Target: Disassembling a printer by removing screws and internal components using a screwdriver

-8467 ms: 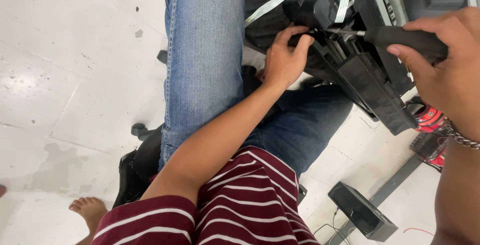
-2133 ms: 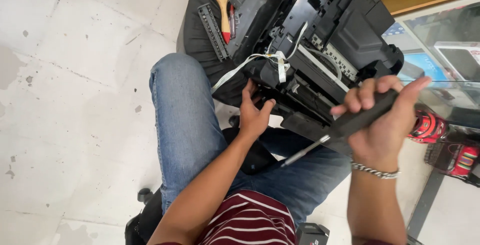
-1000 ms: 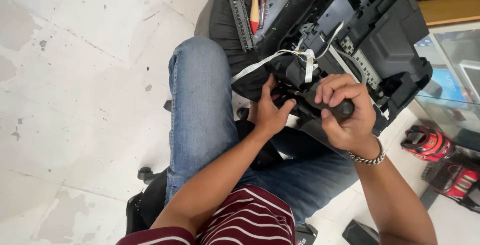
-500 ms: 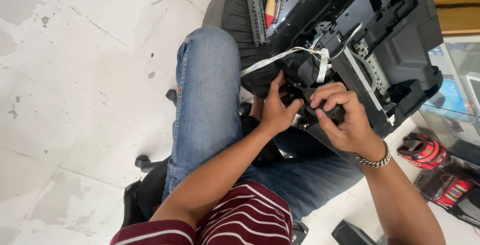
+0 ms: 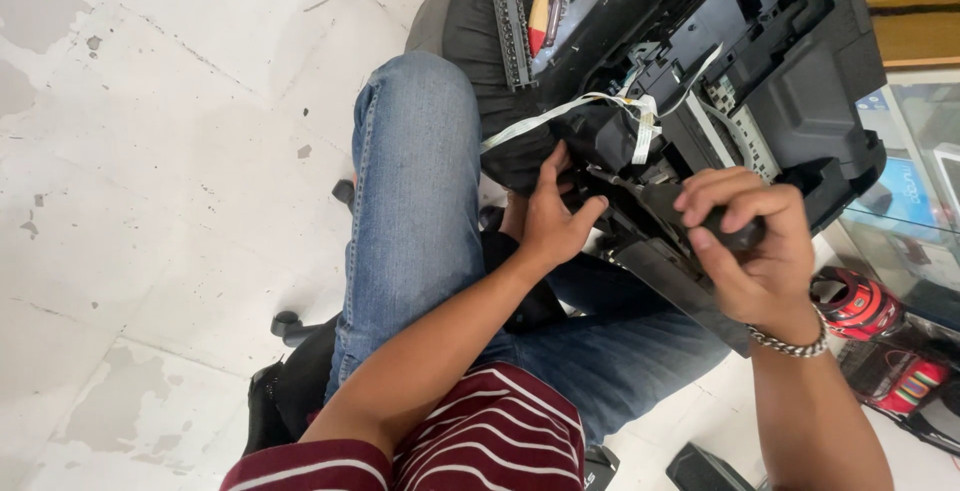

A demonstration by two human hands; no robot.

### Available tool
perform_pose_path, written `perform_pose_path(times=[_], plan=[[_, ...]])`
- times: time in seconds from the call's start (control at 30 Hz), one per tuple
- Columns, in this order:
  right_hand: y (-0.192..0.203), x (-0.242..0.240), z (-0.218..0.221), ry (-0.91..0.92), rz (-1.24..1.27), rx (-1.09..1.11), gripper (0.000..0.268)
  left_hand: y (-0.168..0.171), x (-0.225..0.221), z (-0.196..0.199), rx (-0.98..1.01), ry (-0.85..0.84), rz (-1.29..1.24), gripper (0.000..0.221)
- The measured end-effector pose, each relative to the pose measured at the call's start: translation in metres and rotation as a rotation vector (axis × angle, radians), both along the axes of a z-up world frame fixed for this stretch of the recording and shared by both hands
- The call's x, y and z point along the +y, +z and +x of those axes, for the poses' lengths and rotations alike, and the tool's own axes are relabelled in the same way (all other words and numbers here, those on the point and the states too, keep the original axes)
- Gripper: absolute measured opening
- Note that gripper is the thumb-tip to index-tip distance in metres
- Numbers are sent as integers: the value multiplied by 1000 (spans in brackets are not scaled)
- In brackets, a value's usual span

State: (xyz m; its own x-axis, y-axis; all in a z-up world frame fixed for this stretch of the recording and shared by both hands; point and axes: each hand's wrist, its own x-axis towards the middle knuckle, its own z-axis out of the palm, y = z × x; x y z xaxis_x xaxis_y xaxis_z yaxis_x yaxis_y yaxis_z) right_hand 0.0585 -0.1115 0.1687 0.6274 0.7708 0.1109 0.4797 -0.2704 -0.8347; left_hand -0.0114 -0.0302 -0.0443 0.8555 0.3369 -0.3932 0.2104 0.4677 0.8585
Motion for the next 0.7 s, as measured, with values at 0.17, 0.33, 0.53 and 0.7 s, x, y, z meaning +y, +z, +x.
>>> perform_pose_path(times=[0.17,0.33,0.53,0.7], plan=[[6,-17,5,-188,235,31,26,19,11,5,153,-22,102,94],[9,-27,13,-345,357,159,31,39,19,9,263,-57,234,96],[7,-28,20,-390,417,214,31,36,20,-1,29,143,214,74],[1,-27,27,-400,452,232,30,44,32,-4,-309,270,21,47]])
